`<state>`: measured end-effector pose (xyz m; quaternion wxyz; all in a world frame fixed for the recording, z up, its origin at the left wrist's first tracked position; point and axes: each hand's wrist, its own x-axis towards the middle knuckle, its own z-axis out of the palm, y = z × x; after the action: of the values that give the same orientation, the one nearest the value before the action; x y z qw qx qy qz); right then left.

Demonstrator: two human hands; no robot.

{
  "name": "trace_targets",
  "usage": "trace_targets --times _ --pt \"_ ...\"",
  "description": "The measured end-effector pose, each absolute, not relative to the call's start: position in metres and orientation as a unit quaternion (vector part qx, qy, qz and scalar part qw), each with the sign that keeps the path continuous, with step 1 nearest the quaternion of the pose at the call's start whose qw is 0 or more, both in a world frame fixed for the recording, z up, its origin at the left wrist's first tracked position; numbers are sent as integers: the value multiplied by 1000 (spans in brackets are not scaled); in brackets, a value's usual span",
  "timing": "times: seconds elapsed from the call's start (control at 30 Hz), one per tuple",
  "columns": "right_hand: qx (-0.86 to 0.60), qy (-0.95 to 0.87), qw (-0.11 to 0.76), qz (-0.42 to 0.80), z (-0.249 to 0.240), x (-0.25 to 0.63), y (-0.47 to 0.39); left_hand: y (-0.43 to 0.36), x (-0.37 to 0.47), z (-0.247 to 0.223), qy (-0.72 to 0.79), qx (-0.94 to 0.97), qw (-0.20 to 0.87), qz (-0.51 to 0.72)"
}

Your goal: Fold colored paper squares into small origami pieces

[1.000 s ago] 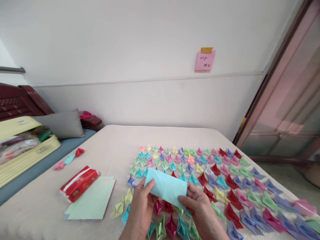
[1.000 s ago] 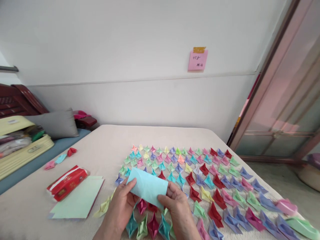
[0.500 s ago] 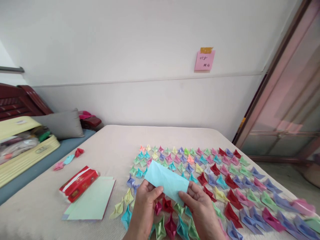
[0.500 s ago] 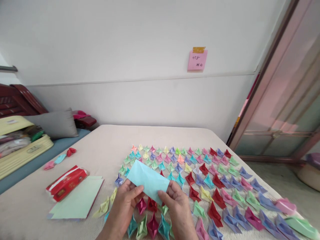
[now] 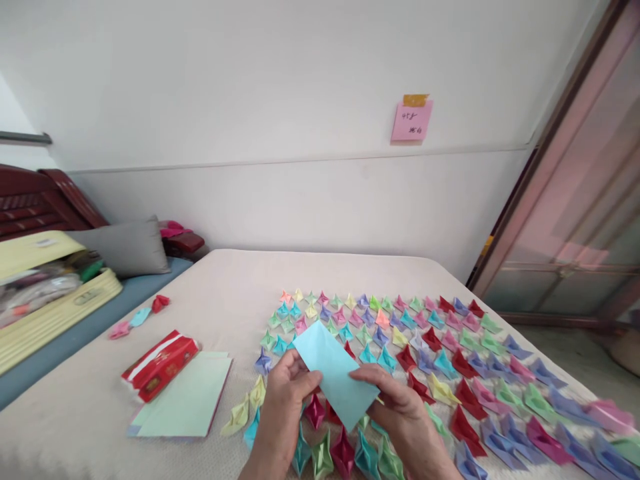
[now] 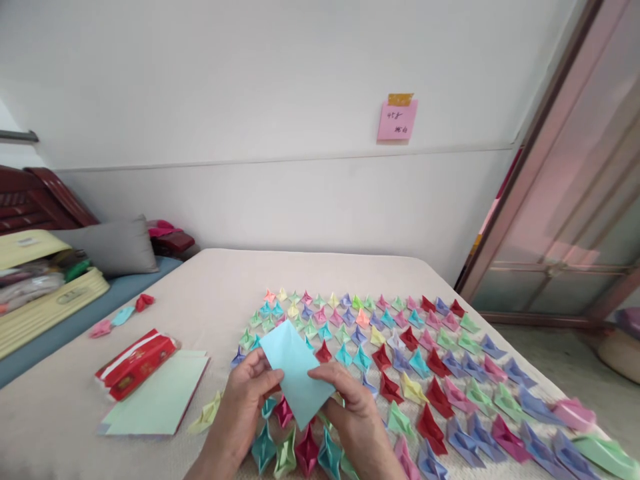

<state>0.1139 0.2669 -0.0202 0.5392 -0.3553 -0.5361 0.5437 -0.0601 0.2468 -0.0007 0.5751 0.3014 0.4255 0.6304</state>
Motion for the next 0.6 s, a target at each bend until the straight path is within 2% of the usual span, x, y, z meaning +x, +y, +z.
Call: trace_targets --times 0.23,0.43,0.6 --pt "-386 -556 518 522 -17 111 266 247 -58 3 482 320 531 619" --pt "-459 -454 543 536 -22 106 267 247 -56 -4 497 361 502 609" --pt "-441 -386 573 573 -22 103 267 251 -55 -12 486 377 499 611"
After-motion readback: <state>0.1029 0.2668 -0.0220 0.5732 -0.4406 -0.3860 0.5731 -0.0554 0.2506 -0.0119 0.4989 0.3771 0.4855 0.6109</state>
